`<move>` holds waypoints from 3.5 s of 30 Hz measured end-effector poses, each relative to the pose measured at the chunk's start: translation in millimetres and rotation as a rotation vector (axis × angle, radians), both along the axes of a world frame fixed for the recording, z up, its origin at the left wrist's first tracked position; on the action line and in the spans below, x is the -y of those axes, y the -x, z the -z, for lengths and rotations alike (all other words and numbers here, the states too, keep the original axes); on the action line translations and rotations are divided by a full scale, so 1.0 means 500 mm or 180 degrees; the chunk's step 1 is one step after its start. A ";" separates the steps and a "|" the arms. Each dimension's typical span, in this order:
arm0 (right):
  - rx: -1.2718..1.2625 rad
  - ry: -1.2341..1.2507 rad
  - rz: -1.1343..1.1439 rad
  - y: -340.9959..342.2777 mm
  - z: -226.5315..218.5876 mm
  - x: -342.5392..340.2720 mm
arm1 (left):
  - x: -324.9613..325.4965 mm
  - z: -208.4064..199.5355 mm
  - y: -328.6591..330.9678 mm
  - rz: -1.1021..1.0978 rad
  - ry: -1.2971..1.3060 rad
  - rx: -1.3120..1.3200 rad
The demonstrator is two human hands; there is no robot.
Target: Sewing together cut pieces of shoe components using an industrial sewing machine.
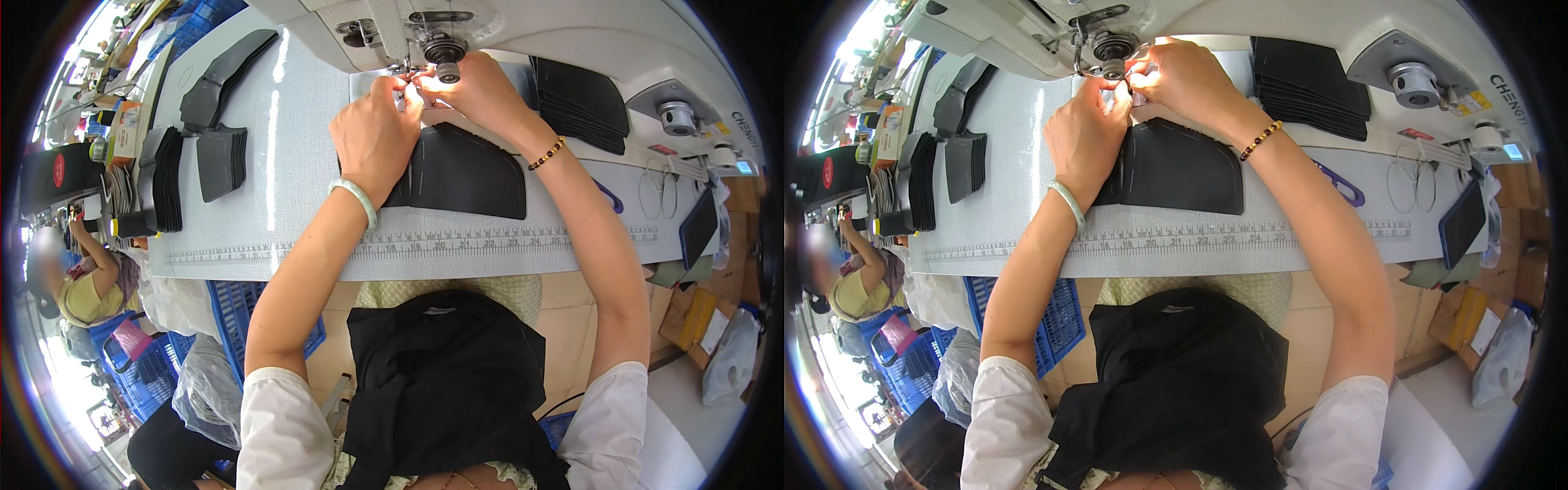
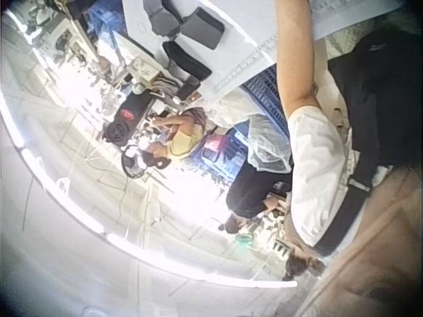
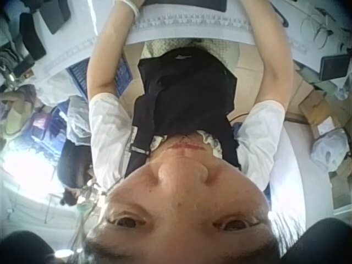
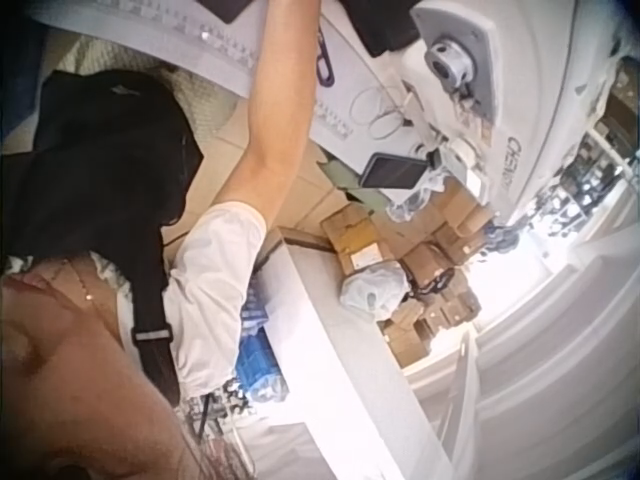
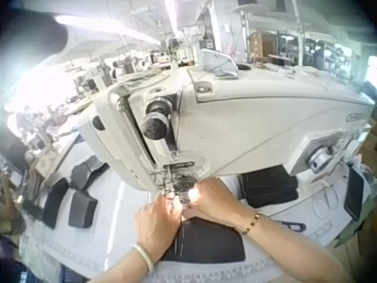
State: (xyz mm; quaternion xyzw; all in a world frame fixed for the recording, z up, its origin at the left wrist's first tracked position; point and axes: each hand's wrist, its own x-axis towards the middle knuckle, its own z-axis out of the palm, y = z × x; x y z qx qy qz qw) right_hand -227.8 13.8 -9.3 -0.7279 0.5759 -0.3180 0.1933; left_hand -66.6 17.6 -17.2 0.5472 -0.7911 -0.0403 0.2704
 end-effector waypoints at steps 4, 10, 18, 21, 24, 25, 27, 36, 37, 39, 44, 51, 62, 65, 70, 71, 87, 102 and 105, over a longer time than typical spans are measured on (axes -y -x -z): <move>-0.0052 -0.0056 -0.0016 0.005 0.007 0.006 | 0.000 -0.001 0.000 -0.0020 0.0011 0.0041; -0.0028 0.0162 -0.0093 0.001 0.015 0.006 | 0.005 0.008 -0.001 -0.0082 0.0030 0.0049; -0.0429 0.0187 0.0111 -0.001 0.008 0.003 | 0.007 0.014 0.000 0.0001 0.0243 -0.0061; -0.0423 0.0191 0.0058 0.001 0.004 0.002 | 0.006 0.012 -0.001 -0.0055 0.0130 -0.0034; -0.0291 0.0248 -0.0033 0.002 0.002 0.002 | 0.006 0.008 0.000 -0.0079 0.0059 0.0025; -0.0166 0.0264 -0.0083 0.002 0.001 0.002 | 0.006 0.007 0.000 -0.0070 0.0062 -0.0010; -0.0146 0.0285 -0.0067 0.003 0.006 0.005 | 0.005 0.007 0.001 -0.0054 0.0066 -0.0046; -0.0334 0.0421 -0.0073 0.007 0.025 0.016 | 0.003 0.000 0.005 -0.0073 -0.0073 0.0117; -0.0285 0.0595 -0.0143 0.010 0.033 0.018 | 0.003 0.002 0.006 -0.0055 0.0009 0.0114; -0.0221 0.0594 -0.0161 0.006 0.029 0.017 | 0.004 0.006 0.000 -0.0054 0.0082 0.0126; -0.0239 0.0483 0.0057 0.003 0.017 0.006 | 0.008 0.009 0.000 -0.0066 0.0149 0.0151; -0.0038 0.0387 -0.0188 0.009 0.007 0.008 | 0.006 0.009 0.002 0.0025 0.0208 0.0052; 0.0067 0.0236 -0.0176 0.009 0.002 0.010 | 0.006 0.001 0.004 -0.0032 -0.0027 -0.0024; 0.0121 -0.0022 -0.0174 0.008 -0.011 0.001 | 0.005 0.002 0.000 -0.0022 -0.0157 -0.0021; 0.0039 -0.0055 -0.0107 0.019 -0.006 0.003 | 0.003 -0.003 0.006 0.0110 -0.0232 -0.0270; 0.0045 -0.0051 -0.0118 0.017 0.001 0.005 | 0.001 -0.007 0.005 0.0131 -0.0340 -0.0364; 0.3456 -0.1266 0.0025 0.022 0.007 -0.004 | 0.012 0.015 -0.010 0.0426 0.0369 -0.0755; 0.1646 -0.1995 -0.0111 0.037 -0.057 -0.048 | 0.001 -0.005 -0.041 0.0503 0.0791 -0.0190; 0.1553 -0.1922 -0.0179 0.026 -0.063 -0.075 | -0.003 -0.010 -0.040 0.0757 0.0889 -0.0264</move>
